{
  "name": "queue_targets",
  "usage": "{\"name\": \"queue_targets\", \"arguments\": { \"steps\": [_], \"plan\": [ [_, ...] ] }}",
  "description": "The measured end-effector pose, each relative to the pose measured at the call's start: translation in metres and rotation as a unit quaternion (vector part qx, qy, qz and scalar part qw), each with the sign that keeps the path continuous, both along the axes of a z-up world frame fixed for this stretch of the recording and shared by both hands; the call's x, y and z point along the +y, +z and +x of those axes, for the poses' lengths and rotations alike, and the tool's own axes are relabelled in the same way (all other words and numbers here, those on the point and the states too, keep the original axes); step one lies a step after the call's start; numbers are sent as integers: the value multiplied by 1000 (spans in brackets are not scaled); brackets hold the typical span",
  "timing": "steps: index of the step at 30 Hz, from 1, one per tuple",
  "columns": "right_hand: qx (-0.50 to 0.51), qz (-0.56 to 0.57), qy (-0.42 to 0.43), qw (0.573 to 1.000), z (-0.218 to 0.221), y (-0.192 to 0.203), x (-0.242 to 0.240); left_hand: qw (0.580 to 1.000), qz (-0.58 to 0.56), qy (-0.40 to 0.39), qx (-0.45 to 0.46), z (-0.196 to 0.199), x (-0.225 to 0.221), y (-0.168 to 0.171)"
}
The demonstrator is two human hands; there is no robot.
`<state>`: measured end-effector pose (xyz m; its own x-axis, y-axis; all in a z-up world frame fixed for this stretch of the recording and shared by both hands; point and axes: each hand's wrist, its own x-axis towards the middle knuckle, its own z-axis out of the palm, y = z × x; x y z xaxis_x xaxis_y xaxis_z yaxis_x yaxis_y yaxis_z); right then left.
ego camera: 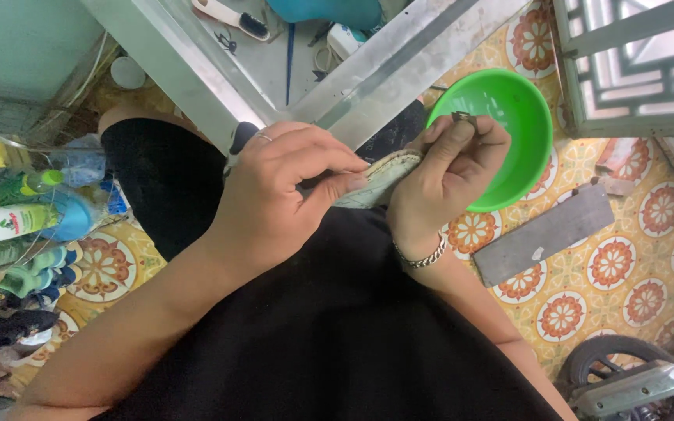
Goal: Cleaning and scraping the sole and upper of a sneaker using a small hand tool.
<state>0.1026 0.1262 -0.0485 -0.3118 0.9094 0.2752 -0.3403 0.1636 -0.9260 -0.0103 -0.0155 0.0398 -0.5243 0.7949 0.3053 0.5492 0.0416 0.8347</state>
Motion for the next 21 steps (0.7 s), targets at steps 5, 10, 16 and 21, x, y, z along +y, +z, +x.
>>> {"name": "queue_targets", "arguments": {
  "steps": [5, 10, 16, 21],
  "plan": [
    [20, -46, -17, 999, 0, 0, -11, 998, -61, -8, 11, 5, 2, 8],
    [0, -54, -3, 999, 4, 2, -15, 985, -92, -73, -123, 1, 4, -7],
    [-71, 5, 81, 994, 26, -7, 3, 777, -194, -93, -592, 1, 9, -45],
    [-219, 193, 297, 909, 36, 46, 40, 785, -216, -97, -573, 9, 16, -51]
  ]
}}
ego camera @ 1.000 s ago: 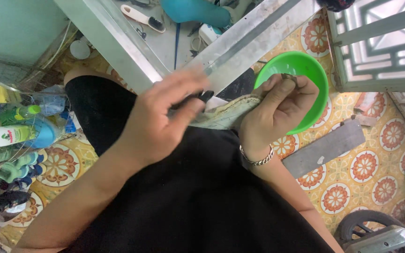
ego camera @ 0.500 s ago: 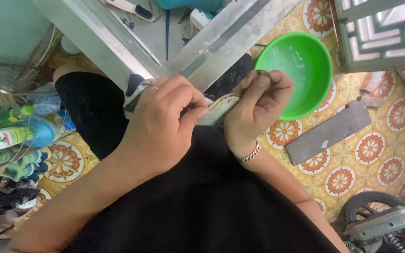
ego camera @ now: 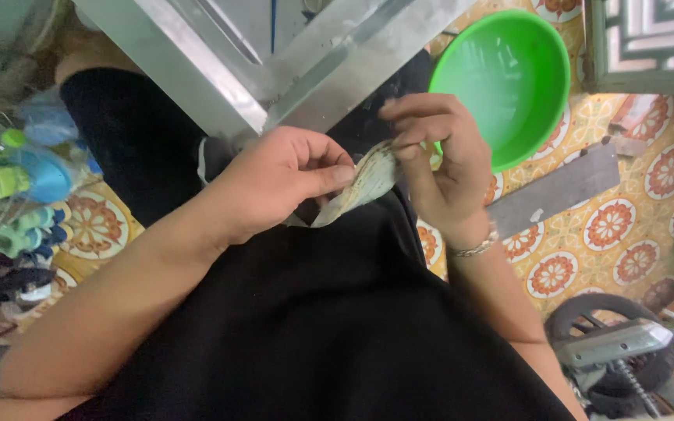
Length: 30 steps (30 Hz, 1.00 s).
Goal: Cleaning and scraping the sole and upper of a sneaker using a small hand tool.
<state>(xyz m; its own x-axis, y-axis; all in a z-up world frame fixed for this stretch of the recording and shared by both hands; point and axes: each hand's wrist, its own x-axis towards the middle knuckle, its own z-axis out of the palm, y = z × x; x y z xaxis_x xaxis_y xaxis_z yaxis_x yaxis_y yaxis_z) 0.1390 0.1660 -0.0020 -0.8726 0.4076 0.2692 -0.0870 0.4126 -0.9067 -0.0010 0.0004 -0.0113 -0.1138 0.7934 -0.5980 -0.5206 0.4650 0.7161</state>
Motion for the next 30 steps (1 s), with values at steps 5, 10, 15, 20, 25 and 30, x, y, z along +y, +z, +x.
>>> {"name": "queue_targets", "arguments": {
  "steps": [5, 10, 15, 20, 25, 30],
  "plan": [
    [-72, 77, 150, 983, 3, 8, 25, 999, 34, 1, 23, 4, 0, -6],
    [-81, 113, 205, 969, -2, 8, 30, 998, 7, -18, 66, 3, 2, 5],
    [-71, 148, 227, 960, -5, 12, 30, 998, -21, -18, 63, 3, 3, 11],
    [-49, 180, 234, 954, -5, 16, 31, 996, -6, -26, 87, 2, 2, 14],
    [-43, 180, 245, 952, -3, 16, 34, 994, -9, -38, 104, 2, 2, 20],
    [-43, 197, 256, 946, -5, 20, 33, 993, -19, -41, 110, 0, 3, 24]
  ]
}}
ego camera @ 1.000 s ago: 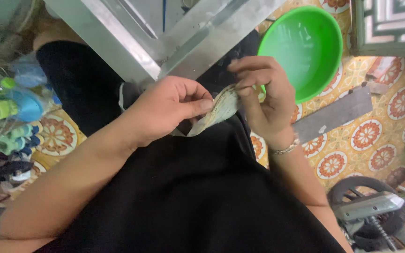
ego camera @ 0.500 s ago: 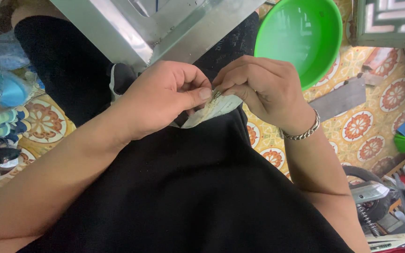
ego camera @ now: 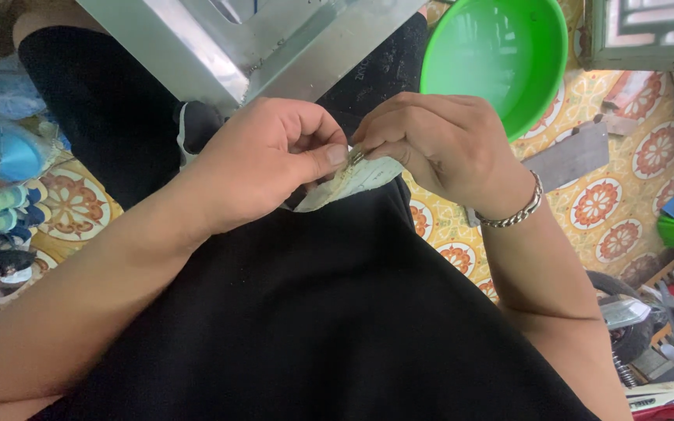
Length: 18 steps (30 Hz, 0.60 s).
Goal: Cleaning and scraping the sole and upper of a sneaker using a small hand tool.
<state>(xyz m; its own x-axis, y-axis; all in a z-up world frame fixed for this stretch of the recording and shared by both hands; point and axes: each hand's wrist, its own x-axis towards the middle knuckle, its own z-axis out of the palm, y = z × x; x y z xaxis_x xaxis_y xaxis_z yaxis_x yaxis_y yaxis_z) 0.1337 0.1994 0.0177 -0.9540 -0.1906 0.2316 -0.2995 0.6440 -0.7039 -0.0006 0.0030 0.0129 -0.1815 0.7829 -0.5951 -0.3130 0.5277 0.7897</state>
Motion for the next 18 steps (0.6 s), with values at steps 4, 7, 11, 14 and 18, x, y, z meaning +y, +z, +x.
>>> {"name": "queue_targets", "arguments": {
  "steps": [4, 7, 11, 14, 18],
  "plan": [
    [6, 10, -2, 1000, -2, 1, -1, 1000, 20, 4, -5, 1, -2, -6],
    [10, 13, 6, 1000, -3, 3, -1, 999, 33, 18, -32, 1, -3, -8],
    [9, 47, 12, 999, -3, 7, -1, 1000, 19, 0, 8, 2, -3, -6],
    [8, 70, 16, 997, -4, 11, -1, 1000, 18, 6, -5, 3, -2, -6],
    [10, 85, 25, 996, -4, 11, 0, 1000, 6, 11, 0, 2, -2, -5]
  ]
}}
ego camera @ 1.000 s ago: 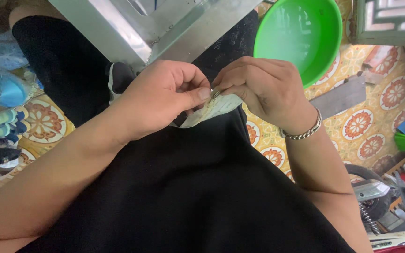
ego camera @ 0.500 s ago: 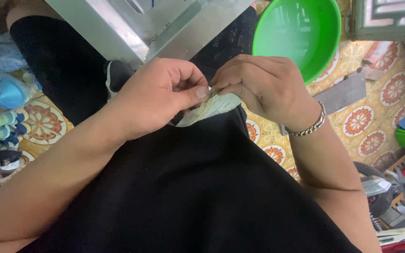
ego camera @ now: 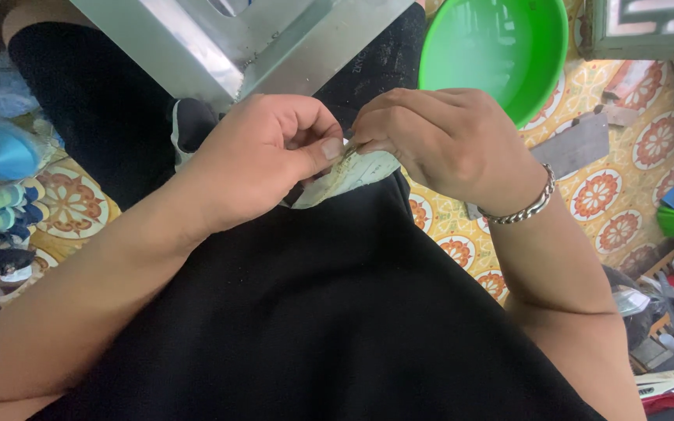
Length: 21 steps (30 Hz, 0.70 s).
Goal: Cleaning and scraping the sole and upper of a sneaker using a small hand tool.
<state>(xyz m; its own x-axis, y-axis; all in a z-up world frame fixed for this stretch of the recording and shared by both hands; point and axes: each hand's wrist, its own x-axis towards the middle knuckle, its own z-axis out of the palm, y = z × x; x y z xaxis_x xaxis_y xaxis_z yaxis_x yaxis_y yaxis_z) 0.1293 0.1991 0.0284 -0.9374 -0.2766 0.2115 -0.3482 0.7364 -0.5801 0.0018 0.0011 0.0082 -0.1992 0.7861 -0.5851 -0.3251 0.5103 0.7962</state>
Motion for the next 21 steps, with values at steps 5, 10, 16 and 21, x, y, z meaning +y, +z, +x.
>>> {"name": "queue_targets", "arguments": {
  "steps": [5, 10, 16, 21],
  "plan": [
    [9, 3, 7, 1000, -5, 3, -1, 999, 37, 8, 7, 3, -4, -8],
    [36, 21, 11, 999, -9, 7, -3, 1000, -4, 0, 23, 2, -3, -2],
    [35, 27, 5, 999, -7, 7, -2, 999, -13, 3, 32, 3, -3, 4],
    [27, 27, -15, 999, -7, 10, -5, 997, 21, 4, 68, 5, -5, 1]
  ]
}}
